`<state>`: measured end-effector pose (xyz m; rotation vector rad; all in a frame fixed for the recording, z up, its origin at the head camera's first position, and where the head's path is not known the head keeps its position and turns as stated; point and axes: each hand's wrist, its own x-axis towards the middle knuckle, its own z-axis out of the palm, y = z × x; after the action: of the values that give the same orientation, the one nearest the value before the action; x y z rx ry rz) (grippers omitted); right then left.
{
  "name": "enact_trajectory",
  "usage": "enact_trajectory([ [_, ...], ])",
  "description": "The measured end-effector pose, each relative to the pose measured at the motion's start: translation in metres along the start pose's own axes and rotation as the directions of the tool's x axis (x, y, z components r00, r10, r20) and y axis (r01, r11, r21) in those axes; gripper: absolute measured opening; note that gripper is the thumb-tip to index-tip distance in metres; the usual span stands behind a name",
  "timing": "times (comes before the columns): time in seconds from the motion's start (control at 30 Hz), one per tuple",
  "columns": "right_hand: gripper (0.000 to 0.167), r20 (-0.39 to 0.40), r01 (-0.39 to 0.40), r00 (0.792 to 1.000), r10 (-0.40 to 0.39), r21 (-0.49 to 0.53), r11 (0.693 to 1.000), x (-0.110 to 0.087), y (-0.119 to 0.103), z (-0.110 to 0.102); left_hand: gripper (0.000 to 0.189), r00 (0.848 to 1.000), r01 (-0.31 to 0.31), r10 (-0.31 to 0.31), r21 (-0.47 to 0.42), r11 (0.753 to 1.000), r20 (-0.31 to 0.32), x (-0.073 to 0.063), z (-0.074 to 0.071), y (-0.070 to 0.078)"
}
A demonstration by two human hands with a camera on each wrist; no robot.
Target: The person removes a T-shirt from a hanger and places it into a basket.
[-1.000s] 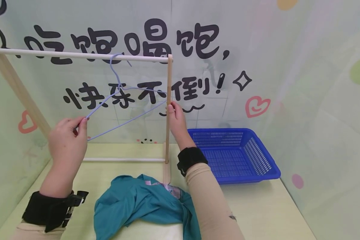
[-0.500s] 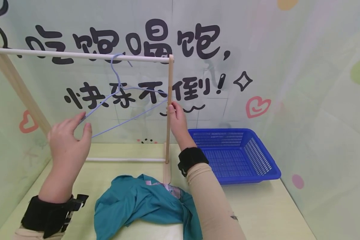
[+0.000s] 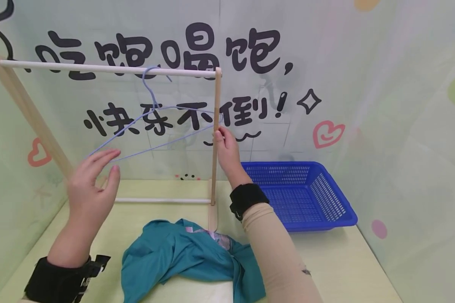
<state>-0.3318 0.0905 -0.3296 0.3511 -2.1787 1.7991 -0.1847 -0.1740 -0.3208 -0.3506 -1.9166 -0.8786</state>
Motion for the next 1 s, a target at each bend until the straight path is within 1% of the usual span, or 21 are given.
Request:
enact_trajectory([
  [0.1, 0.043, -0.028, -0.018, 0.999, 0.017, -0.024, 1.0, -0.002, -0.003, 0.0, 0.031, 0.992, -0.002, 0.003, -0.01, 1.0, 0.125, -0.011, 0.002, -0.004],
  [0.13, 0.044, -0.038, -0.029, 0.999, 0.029, -0.021, 0.999, -0.004, -0.004, 0.0, 0.032, 0.984, 0.006, -0.004, -0.009, 1.0, 0.179, -0.016, 0.003, -0.006],
  [0.17, 0.045, -0.049, -0.047, 0.998, 0.046, -0.014, 0.999, -0.007, -0.004, 0.001, 0.033, 0.97, 0.017, -0.018, 0.004, 1.0, 0.241, -0.022, 0.004, -0.008],
  [0.2, 0.046, -0.058, -0.072, 0.996, 0.071, -0.005, 0.997, -0.01, -0.006, 0.0, 0.033, 0.952, 0.031, -0.036, 0.021, 0.999, 0.303, -0.028, 0.005, -0.011],
  [0.23, 0.047, -0.068, -0.095, 0.993, 0.095, 0.003, 0.996, -0.015, -0.007, 0.0, 0.035, 0.924, 0.048, -0.062, 0.049, 0.998, 0.376, -0.034, 0.005, -0.013],
  [0.27, 0.047, -0.079, -0.112, 0.991, 0.112, 0.01, 0.994, -0.021, -0.007, -0.001, 0.037, 0.889, 0.068, -0.096, 0.079, 0.995, 0.448, -0.041, 0.006, -0.015],
  [0.3, 0.047, -0.088, -0.127, 0.988, 0.127, 0.015, 0.992, -0.027, -0.008, -0.002, 0.039, 0.848, 0.083, -0.127, 0.108, 0.991, 0.515, -0.048, 0.006, -0.018],
  [0.37, 0.045, -0.097, -0.142, 0.985, 0.142, 0.01, 0.99, -0.041, -0.011, -0.004, 0.044, 0.758, 0.098, -0.18, 0.163, 0.982, 0.627, -0.062, 0.006, -0.023],
  [0.4, 0.044, -0.092, -0.144, 0.985, 0.144, 0.005, 0.99, -0.049, -0.013, -0.005, 0.048, 0.715, 0.101, -0.202, 0.187, 0.977, 0.67, -0.069, 0.006, -0.025],
  [0.43, 0.043, -0.081, -0.139, 0.987, 0.138, -0.001, 0.99, -0.057, -0.014, -0.007, 0.05, 0.676, 0.103, -0.219, 0.205, 0.973, 0.703, -0.075, 0.006, -0.027],
  [0.47, 0.043, -0.061, -0.13, 0.99, 0.129, -0.014, 0.991, -0.064, -0.016, -0.009, 0.053, 0.643, 0.105, -0.234, 0.219, 0.97, 0.73, -0.081, 0.005, -0.029],
  [0.5, 0.042, -0.035, -0.129, 0.991, 0.128, -0.026, 0.991, -0.073, -0.017, -0.012, 0.055, 0.614, 0.102, -0.243, 0.23, 0.968, 0.751, -0.087, 0.004, -0.03],
  [0.6, 0.043, 0.073, -0.112, 0.99, 0.12, -0.1, 0.989, -0.101, -0.017, -0.023, 0.062, 0.536, 0.105, -0.272, 0.257, 0.961, 0.799, -0.104, 0.002, -0.035],
  [0.63, 0.043, 0.115, -0.105, 0.986, 0.12, -0.13, 0.986, -0.111, -0.016, -0.027, 0.065, 0.506, 0.118, -0.289, 0.266, 0.957, 0.813, -0.109, 0.002, -0.036],
  [0.73, 0.044, 0.258, -0.06, 0.958, 0.125, -0.248, 0.967, -0.142, -0.01, -0.038, 0.075, 0.404, 0.181, -0.354, 0.306, 0.935, 0.843, -0.122, 0.0, -0.039],
  [0.8, 0.044, 0.359, -0.025, 0.921, 0.151, -0.33, 0.943, -0.161, -0.005, -0.045, 0.082, 0.338, 0.229, -0.388, 0.325, 0.918, 0.858, -0.13, 0.0, -0.041],
  [0.83, 0.044, 0.404, -0.004, 0.899, 0.167, -0.374, 0.928, -0.171, -0.002, -0.048, 0.084, 0.311, 0.251, -0.396, 0.327, 0.911, 0.864, -0.133, -0.001, -0.042],
  [0.87, 0.046, 0.445, 0.014, 0.875, 0.189, -0.415, 0.91, -0.18, 0.0, -0.051, 0.087, 0.289, 0.271, -0.403, 0.33, 0.904, 0.868, -0.136, -0.001, -0.042],
  [0.9, 0.047, 0.473, 0.028, 0.854, 0.215, -0.455, 0.89, -0.188, 0.003, -0.055, 0.088, 0.275, 0.285, -0.406, 0.329, 0.9, 0.871, -0.139, -0.001, -0.043],
  [0.97, 0.051, 0.501, 0.027, 0.82, 0.276, -0.517, 0.855, -0.202, 0.01, -0.062, 0.089, 0.263, 0.304, -0.408, 0.326, 0.895, 0.874, -0.144, -0.001, -0.045],
  [1.0, 0.054, 0.5, 0.016, 0.809, 0.309, -0.543, 0.839, -0.208, 0.014, -0.065, 0.089, 0.262, 0.311, -0.41, 0.326, 0.893, 0.873, -0.147, -0.001, -0.045],
])
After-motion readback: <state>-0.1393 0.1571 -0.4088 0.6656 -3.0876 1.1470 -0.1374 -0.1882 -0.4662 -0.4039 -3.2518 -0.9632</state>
